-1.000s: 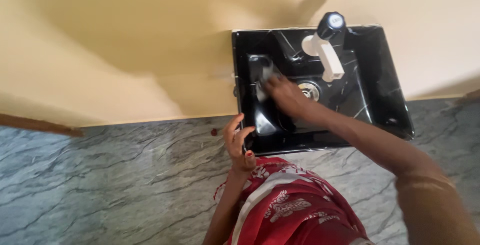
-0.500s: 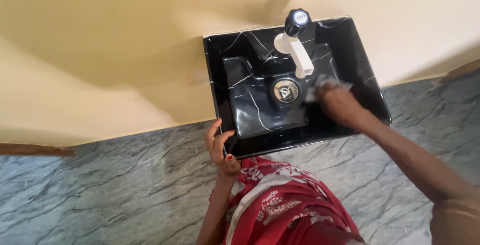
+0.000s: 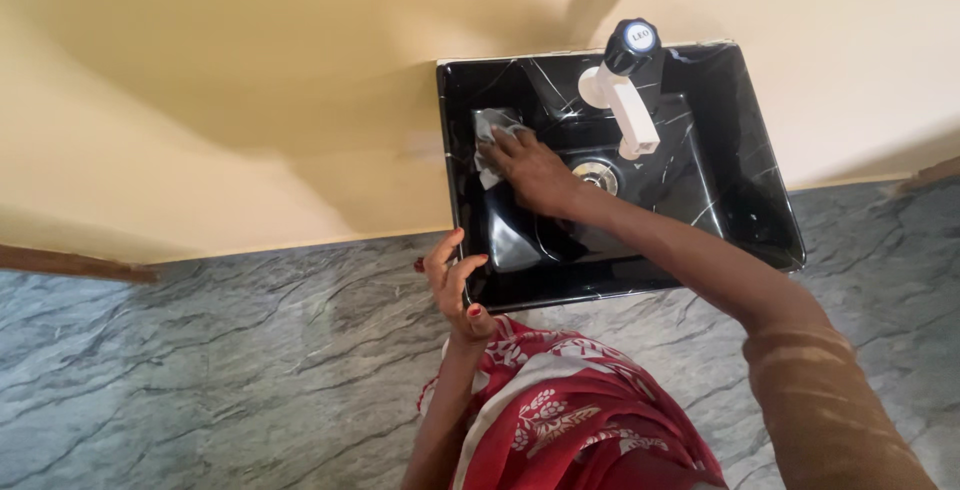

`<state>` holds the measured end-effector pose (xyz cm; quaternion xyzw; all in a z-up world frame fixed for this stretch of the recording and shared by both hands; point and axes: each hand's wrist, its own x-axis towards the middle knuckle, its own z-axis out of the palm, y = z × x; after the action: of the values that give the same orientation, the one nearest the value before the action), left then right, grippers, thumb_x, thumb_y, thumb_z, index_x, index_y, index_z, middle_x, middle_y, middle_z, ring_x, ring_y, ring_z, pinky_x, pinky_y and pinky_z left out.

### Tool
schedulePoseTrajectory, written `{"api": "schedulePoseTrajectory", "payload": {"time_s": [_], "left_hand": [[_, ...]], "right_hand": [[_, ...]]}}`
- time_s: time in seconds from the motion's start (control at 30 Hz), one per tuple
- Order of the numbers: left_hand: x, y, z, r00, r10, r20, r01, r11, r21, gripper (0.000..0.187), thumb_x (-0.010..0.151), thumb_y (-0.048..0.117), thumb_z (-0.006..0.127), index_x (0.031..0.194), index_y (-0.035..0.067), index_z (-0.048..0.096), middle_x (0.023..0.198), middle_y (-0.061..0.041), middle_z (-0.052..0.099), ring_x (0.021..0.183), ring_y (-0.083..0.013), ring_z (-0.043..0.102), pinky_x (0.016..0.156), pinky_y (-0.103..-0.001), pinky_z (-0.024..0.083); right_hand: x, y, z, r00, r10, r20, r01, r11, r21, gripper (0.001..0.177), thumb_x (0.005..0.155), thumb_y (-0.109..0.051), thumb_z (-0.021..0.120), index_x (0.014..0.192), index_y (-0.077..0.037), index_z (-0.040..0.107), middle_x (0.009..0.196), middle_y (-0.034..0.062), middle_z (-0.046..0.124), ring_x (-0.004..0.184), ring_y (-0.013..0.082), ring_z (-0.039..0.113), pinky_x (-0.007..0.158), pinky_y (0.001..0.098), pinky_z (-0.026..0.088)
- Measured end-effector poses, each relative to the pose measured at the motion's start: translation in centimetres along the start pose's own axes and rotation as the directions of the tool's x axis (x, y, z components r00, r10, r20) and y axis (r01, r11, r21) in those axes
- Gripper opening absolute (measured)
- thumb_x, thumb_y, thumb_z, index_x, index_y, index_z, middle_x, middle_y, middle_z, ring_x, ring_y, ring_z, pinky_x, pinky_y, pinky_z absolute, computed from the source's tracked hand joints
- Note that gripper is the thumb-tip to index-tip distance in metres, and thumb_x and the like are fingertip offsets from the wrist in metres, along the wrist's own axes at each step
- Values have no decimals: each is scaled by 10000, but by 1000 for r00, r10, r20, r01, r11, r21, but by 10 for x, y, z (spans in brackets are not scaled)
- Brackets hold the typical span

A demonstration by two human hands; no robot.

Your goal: The person wipes the surface of a black marble sink using a white cloth. They systematically clean the basin, the faucet, and the surrounding edges.

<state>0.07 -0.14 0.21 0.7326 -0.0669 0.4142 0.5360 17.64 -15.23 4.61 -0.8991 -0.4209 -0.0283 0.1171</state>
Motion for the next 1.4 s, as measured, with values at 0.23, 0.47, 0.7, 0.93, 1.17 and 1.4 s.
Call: {"api": "schedulePoseTrajectory", "payload": {"time_s": [0.23,0.47,0.7,0.93,1.17,1.4], "left_hand": [[3,1,-3,1000,-2,31,2,1000,7,870,1061,696,222,1017,-34,693,1343,-267,591,1291,-411,566,1124,-515,440],[-1,2,0,999,-35,6,35,999,9,868,1052,707,219,986,-21,687,1349,-278,584,1298,-415,552,1140,-542,431],[-2,3,-2,999,-29,41,27,998,49,863,1057,694,224,1027,-43,674,1356,-306,575,1296,-425,561,1132,-522,442],[1,6,-14,988,-9,155,-13,991,135,894,1069,695,187,1088,-56,672,1375,-323,573,1298,-448,567,1139,-504,450],[-4,1,-3,997,-17,78,7,992,124,897,1064,706,149,1056,-35,655,1360,-292,581,1305,-427,562,1168,-542,446],[0,8,-2,996,-21,89,9,991,136,869,1064,692,166,1054,-33,645,1349,-311,568,1288,-431,552,1138,-540,455]], "right_hand": [[-129,-2,-48,899,-109,424,-71,919,387,511,834,-12,628,1339,-79,659,1444,164,567,1344,355,531,1120,477,450],[-232,40,-107,753,436,493,-548,830,103,421,938,-361,614,1290,-140,680,1257,145,698,1116,330,712,964,408,563],[-170,-66,-74,962,131,239,-237,834,498,434,971,-406,579,1278,-136,724,1366,113,691,1309,331,551,1064,514,418],[-201,-91,-83,966,245,-85,-230,960,160,346,846,-160,700,1187,-106,729,1264,133,694,1217,338,598,1026,517,443],[-312,-29,-131,660,670,-339,-696,716,60,288,880,11,708,1154,-80,715,1274,134,698,1210,341,640,1065,450,507],[-302,-2,-130,580,698,-420,-714,684,149,336,953,-62,711,1285,-30,668,1349,226,645,1169,409,649,959,443,534]]}}
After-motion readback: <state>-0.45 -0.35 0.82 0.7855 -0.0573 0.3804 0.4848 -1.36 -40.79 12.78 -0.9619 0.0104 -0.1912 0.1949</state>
